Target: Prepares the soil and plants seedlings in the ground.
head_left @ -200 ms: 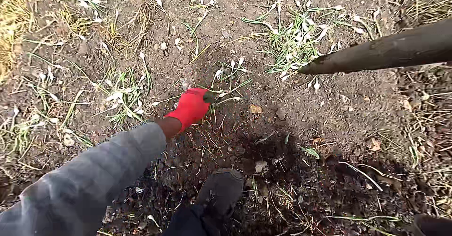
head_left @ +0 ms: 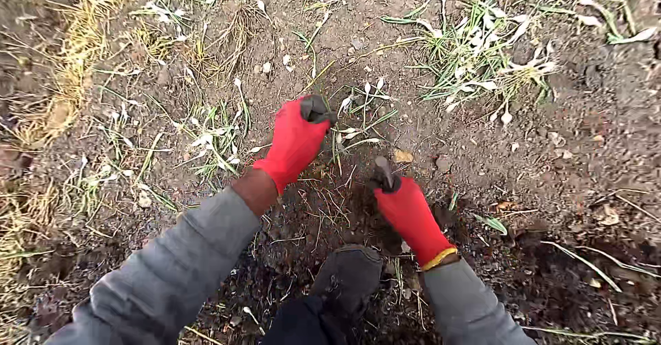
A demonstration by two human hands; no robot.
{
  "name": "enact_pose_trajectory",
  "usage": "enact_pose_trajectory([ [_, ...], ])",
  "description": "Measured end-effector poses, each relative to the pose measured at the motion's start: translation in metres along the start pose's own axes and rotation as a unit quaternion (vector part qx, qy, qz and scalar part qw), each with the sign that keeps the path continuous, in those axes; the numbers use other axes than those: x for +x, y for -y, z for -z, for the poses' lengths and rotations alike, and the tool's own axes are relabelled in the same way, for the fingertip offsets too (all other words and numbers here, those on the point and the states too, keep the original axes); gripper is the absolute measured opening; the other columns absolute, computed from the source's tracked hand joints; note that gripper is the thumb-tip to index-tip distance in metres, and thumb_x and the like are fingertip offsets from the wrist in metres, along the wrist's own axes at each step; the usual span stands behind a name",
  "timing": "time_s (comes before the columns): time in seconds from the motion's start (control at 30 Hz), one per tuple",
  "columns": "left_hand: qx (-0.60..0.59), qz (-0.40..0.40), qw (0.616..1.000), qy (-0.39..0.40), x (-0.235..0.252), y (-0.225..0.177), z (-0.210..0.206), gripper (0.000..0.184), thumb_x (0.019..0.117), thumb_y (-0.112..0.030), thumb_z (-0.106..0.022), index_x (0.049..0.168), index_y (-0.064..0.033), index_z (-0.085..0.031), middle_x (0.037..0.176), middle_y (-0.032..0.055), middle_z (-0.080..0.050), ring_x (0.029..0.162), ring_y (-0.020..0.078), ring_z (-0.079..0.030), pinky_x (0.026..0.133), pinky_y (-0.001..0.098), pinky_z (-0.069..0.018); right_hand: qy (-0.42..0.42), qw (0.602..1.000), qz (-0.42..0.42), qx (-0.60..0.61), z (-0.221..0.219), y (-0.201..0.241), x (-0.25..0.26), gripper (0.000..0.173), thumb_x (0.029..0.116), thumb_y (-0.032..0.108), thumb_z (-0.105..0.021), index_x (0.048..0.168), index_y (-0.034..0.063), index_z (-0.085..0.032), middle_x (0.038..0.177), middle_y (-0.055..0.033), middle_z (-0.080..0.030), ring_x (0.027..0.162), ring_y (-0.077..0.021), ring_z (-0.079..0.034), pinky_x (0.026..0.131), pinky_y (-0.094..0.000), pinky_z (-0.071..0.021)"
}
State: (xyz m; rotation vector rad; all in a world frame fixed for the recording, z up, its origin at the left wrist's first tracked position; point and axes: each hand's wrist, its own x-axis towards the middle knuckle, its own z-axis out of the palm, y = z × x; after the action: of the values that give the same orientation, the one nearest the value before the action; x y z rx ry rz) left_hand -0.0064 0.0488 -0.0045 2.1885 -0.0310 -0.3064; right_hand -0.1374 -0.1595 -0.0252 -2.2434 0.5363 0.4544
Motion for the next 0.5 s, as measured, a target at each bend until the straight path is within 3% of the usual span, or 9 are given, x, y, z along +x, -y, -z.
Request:
enact_pose_trajectory([
  [0.03, -0.014, 0.004, 1.0, 0.018, -0.007, -0.004, -0.019, 0.01, 0.0956, -0.021, -0.071, 0.098, -0.0109, -0.073, 0.085, 0.0025, -0.073, 0.073, 0.0137, -0.069, 0.068, 0.0395, -0.0597, 0.018, 1.0, -0.016, -0.012, -0.012, -0.007, 0.007, 0.024, 0.0948, 0.032, -0.069, 0.095, 0.0084, -0.068, 0.078, -0.0134, -0.065, 0.071, -0.0316, -0.065, 0.063, -0.0574, -0.0523],
  [0.1, 0.036, -0.001, 0.992, 0.123, -0.035, 0.012, -0.075, 0.013, 0.0979, -0.02, -0.068, 0.101, -0.0089, -0.073, 0.092, 0.0083, -0.073, 0.088, 0.0224, -0.071, 0.082, 0.0497, -0.0586, 0.037, 0.999, -0.034, -0.01, 0.001, -0.012, -0.003, 0.026, 0.0967, 0.029, -0.068, 0.109, 0.0064, -0.07, 0.09, -0.016, -0.069, 0.084, -0.0327, -0.068, 0.076, -0.0595, -0.054],
  [0.13, 0.075, -0.006, 0.979, 0.192, -0.063, 0.026, -0.103, 0.016, 0.1005, -0.021, -0.065, 0.106, -0.0088, -0.072, 0.099, 0.0116, -0.074, 0.097, 0.0273, -0.071, 0.088, 0.055, -0.0576, 0.021, 0.999, -0.042, -0.003, 0.019, -0.012, -0.021, 0.024, 0.0958, 0.028, -0.069, 0.106, 0.0062, -0.07, 0.087, -0.0144, -0.068, 0.081, -0.03, -0.067, 0.073, -0.0571, -0.0537],
  [0.2, 0.135, -0.002, 0.955, 0.266, -0.073, 0.055, -0.124, 0.026, 0.1034, -0.028, -0.061, 0.123, -0.0138, -0.07, 0.117, 0.0109, -0.073, 0.113, 0.0281, -0.068, 0.1, 0.0555, -0.0536, -0.054, 0.998, -0.013, 0.017, 0.048, -0.007, -0.04, 0.025, 0.0883, 0.026, -0.069, 0.101, 0.0055, -0.07, 0.081, -0.0076, -0.067, 0.074, -0.0198, -0.065, 0.069, -0.0481, -0.0533],
  [0.27, 0.147, -0.006, 0.958, 0.247, -0.077, 0.066, -0.099, 0.037, 0.1035, -0.03, -0.063, 0.137, -0.0142, -0.066, 0.13, 0.0126, -0.069, 0.121, 0.0296, -0.066, 0.106, 0.0543, -0.0516, -0.081, 0.996, -0.006, 0.02, 0.055, -0.021, -0.063, 0.027, 0.085, 0.026, -0.068, 0.1, 0.0035, -0.069, 0.079, -0.0053, -0.066, 0.072, -0.0156, -0.064, 0.067, -0.0438, -0.053],
  [0.33, 0.221, 0.001, 0.961, 0.168, -0.059, 0.077, -0.055, 0.041, 0.1008, -0.029, -0.066, 0.138, -0.0134, -0.064, 0.13, 0.0163, -0.068, 0.114, 0.0341, -0.069, 0.098, 0.0572, -0.0552, -0.047, 0.999, -0.023, 0.002, 0.041, -0.041, -0.066, 0.03, 0.0878, 0.028, -0.069, 0.105, 0.0035, -0.071, 0.085, -0.0092, -0.07, 0.078, -0.0213, -0.068, 0.073, -0.0489, -0.0558],
  [0.4, 0.334, 0.036, 0.932, 0.137, -0.034, 0.094, -0.019, 0.054, 0.0951, -0.028, -0.073, 0.144, -0.0111, -0.058, 0.133, 0.0212, -0.064, 0.118, 0.0404, -0.065, 0.098, 0.062, -0.0521, -0.016, 0.999, -0.027, -0.026, 0.04, -0.037, -0.054, 0.028, 0.0892, 0.028, -0.069, 0.106, 0.0053, -0.071, 0.087, -0.0109, -0.07, 0.081, -0.025, -0.068, 0.075, -0.0533, -0.0543],
  [0.47, 0.398, 0.045, 0.903, 0.154, -0.031, 0.116, -0.003, 0.058, 0.0927, -0.025, -0.075, 0.144, -0.0079, -0.056, 0.134, 0.0245, -0.063, 0.122, 0.0441, -0.062, 0.102, 0.0639, -0.0477, -0.028, 0.999, 0.023, -0.035, 0.066, -0.003, -0.042, 0.023, 0.0911, 0.031, -0.07, 0.099, 0.0092, -0.071, 0.076, -0.0076, -0.066, 0.067, -0.0231, -0.064, 0.062, -0.0511, -0.0524],
  [0.5, 0.419, 0.035, 0.891, 0.172, -0.033, 0.12, -0.001, 0.056, 0.0932, -0.023, -0.074, 0.144, -0.0073, -0.056, 0.133, 0.0247, -0.063, 0.123, 0.0441, -0.061, 0.103, 0.063, -0.0467, -0.052, 0.996, 0.072, -0.012, 0.087, 0.016, -0.038, 0.023, 0.0928, 0.033, -0.067, 0.098, 0.0114, -0.07, 0.069, -0.0031, -0.062, 0.057, -0.0168, -0.059, 0.052, -0.0422, -0.0505],
])
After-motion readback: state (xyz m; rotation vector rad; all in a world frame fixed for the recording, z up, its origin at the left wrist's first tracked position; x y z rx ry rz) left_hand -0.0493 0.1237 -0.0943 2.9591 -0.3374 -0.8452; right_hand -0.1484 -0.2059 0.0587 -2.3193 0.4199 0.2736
